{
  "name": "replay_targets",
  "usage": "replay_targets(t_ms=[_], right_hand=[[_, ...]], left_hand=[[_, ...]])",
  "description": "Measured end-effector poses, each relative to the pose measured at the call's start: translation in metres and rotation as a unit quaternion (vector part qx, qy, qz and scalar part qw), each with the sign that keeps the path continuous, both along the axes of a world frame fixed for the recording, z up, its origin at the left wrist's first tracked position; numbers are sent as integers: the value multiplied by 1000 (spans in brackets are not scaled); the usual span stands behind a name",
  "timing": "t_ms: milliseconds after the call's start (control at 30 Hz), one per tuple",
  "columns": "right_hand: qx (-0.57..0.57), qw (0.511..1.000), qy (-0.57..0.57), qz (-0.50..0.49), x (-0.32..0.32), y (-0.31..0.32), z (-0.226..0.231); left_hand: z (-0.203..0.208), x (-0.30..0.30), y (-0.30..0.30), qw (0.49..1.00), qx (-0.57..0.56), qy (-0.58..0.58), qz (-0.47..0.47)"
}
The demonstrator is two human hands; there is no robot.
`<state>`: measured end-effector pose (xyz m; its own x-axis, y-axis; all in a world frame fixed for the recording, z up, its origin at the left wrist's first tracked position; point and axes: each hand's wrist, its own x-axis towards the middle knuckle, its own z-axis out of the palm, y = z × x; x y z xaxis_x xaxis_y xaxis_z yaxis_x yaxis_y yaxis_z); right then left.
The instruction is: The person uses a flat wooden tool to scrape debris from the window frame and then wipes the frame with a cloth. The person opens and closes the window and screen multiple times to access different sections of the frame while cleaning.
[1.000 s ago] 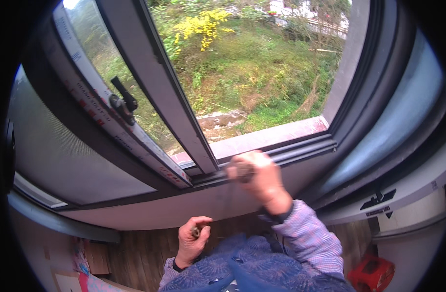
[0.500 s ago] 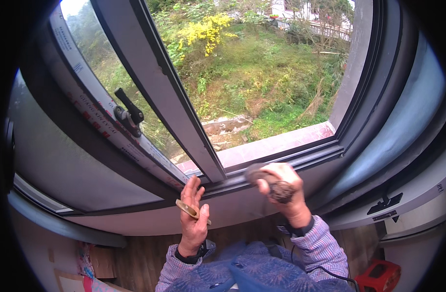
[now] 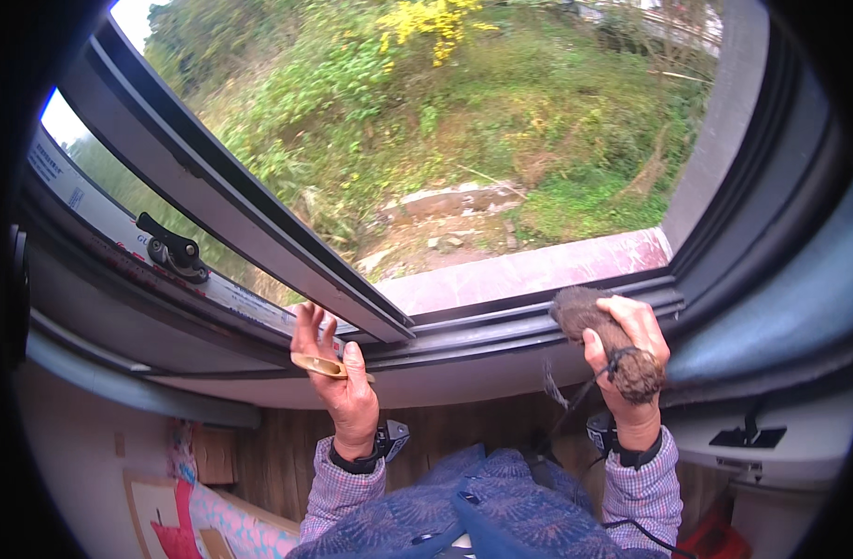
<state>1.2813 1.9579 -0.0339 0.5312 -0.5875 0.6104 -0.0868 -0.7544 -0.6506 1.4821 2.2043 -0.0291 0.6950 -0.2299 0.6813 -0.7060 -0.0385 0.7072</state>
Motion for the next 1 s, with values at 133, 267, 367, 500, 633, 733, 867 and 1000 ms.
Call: replay_targets(t_ms=[133,267,367,500,633,733,867,1000], right_hand=[[-29,998,4,51,-2,-27,-7],[-14,993,-5,115,1,-43,-13],[-15,990,-2,138,3,-50,-16],[10,989,-9,149,0,-56,-19],[1,986,-8,167,-7,-59,-24],[-2,984,-13,175,-10,-57,-26],[9,983,-3,183,-12,-54,-24],[35,980,-14,195,-10,-54,-14]], left_hand=[[28,-19,-10,914,220,-263,218],[36,-18,-36,781,482,-332,220],[37,2,-32,668,580,-375,275],[32,11,-20,666,594,-361,272],[35,17,-8,610,642,-338,318],[34,21,-7,577,677,-292,352],[29,21,-8,592,671,-293,337],[24,28,5,544,700,-303,349]])
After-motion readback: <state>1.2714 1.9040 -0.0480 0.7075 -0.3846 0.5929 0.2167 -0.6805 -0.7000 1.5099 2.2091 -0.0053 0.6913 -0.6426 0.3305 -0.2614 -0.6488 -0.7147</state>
